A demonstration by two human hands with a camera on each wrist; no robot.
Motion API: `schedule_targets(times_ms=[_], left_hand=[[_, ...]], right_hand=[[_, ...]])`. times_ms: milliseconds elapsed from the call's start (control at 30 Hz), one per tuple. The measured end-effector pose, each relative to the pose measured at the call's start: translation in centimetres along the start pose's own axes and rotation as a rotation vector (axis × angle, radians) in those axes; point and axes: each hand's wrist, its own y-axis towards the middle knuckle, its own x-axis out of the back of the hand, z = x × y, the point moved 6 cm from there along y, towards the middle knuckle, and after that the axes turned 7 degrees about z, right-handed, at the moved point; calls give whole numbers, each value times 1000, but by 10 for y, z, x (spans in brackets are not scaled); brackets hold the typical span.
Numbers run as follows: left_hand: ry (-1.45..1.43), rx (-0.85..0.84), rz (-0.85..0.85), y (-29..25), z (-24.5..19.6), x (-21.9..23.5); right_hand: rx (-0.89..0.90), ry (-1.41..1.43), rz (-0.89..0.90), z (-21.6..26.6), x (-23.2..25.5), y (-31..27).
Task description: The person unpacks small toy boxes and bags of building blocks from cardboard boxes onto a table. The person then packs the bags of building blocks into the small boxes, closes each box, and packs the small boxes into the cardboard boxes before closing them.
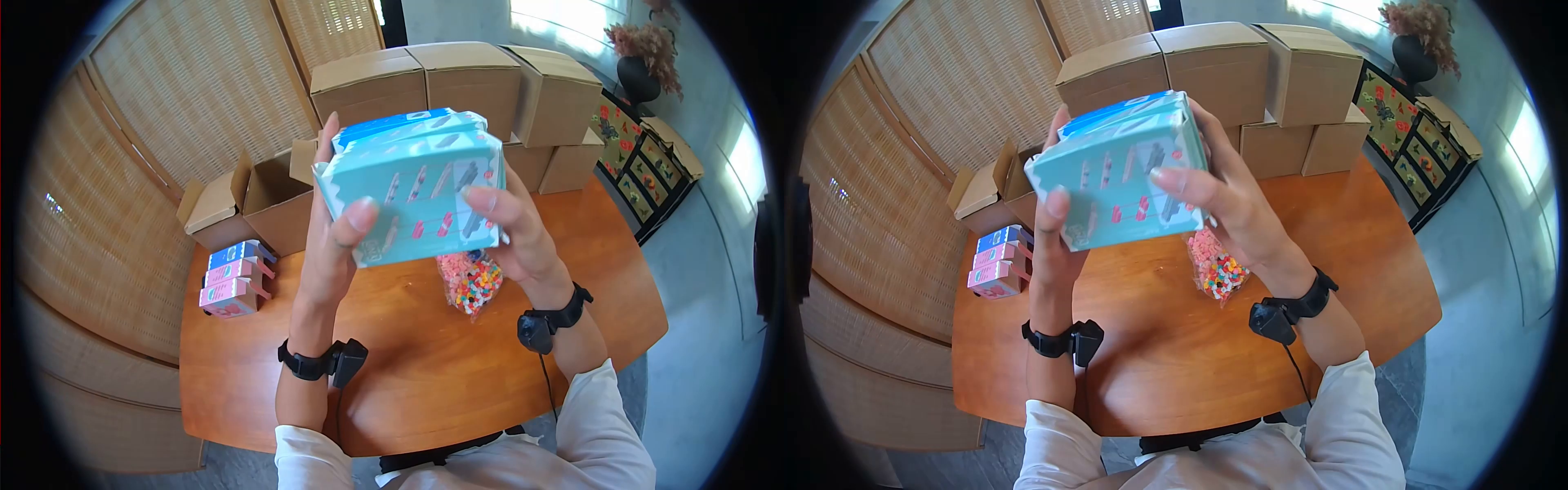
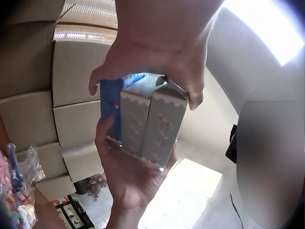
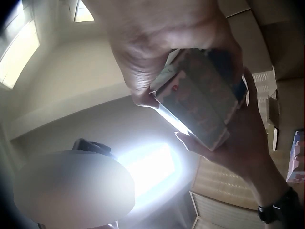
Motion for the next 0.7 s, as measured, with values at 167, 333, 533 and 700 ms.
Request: schedule_targets(times_ms=[167,333,533,700], left_hand=[[65,29,20,-2,-8,-3],[49,35,19,-1,-11,-5],[169,29,126,1,-12,8],[359,179,312,-3,-8,10]], right_hand=[[46,-140,84,-4,-9,0],[17,-165,53,0,-8,0],[104,-264,63,14,0,5],[171,-640,130,22,12,1]])
